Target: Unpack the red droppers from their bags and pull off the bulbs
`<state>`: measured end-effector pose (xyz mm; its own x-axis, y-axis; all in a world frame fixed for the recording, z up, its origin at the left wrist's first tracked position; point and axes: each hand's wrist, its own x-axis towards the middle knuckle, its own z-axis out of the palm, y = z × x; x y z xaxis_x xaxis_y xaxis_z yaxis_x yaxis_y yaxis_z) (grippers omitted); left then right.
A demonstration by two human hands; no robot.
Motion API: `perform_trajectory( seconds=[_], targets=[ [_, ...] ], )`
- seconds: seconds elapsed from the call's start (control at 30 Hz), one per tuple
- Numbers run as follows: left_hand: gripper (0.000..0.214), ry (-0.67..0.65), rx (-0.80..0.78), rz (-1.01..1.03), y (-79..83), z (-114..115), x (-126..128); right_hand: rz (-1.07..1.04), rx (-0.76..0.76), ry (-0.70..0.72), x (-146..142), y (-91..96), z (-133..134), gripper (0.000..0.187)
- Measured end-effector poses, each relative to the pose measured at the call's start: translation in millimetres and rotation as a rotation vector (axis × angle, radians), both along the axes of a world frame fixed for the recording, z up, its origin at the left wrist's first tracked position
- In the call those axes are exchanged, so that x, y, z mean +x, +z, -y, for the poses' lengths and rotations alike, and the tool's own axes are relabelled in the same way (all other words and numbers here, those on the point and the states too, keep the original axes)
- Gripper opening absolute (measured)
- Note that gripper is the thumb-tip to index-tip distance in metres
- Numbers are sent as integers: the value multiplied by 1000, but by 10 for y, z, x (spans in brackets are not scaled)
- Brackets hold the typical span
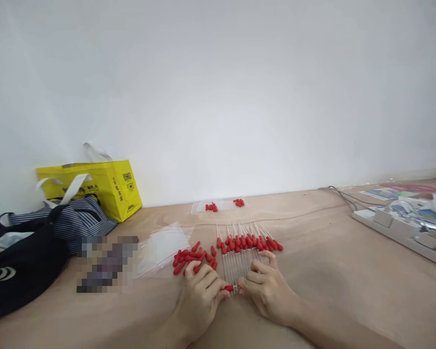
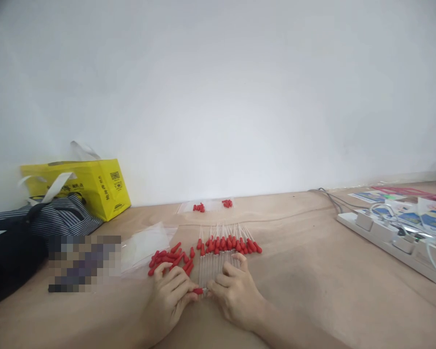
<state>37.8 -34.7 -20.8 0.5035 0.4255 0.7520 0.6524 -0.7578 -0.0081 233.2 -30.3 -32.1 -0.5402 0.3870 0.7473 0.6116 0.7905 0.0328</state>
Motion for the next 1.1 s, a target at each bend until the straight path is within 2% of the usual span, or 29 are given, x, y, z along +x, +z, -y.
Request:
perform_trajectory(
  seconds=[0.17, 0.37, 0.47, 0.63, 0.7, 0.8, 0.9, 1.0, 1.1],
  targets=[
    [28, 23, -5, -42, 42, 44, 2, -11, 23, 14, 2, 15, 23, 13],
    [32, -13, 12, 21, -28, 14, -33, -6, -4, 0, 30, 10, 36, 17],
    [26, 40, -25, 35, -23, 5, -132, -51, -64, -64, 138, -1, -2, 21],
    [18, 56, -102, 107, 112, -21, -228, -170, -243, -178, 249, -51, -102, 29],
    [23, 110, -132, 160, 174, -74, -276, -204, -291, -205, 220, -88, -124, 35],
    [28, 270, -210, 241, 242, -192, -452, -213, -327, -237, 147, -158, -137, 41],
    [27, 405, -322, 305, 259, -299, -681, -207, -284, -268, 85, -224, -149, 43],
    [21, 454, -439, 320, 243, -351, -793, -211, -197, -302, 45, -257, -171, 41],
    [15, 468, -506, 286, 229, -356, -760, -192, -168, -318, 25, -249, -187, 35]
  ],
)
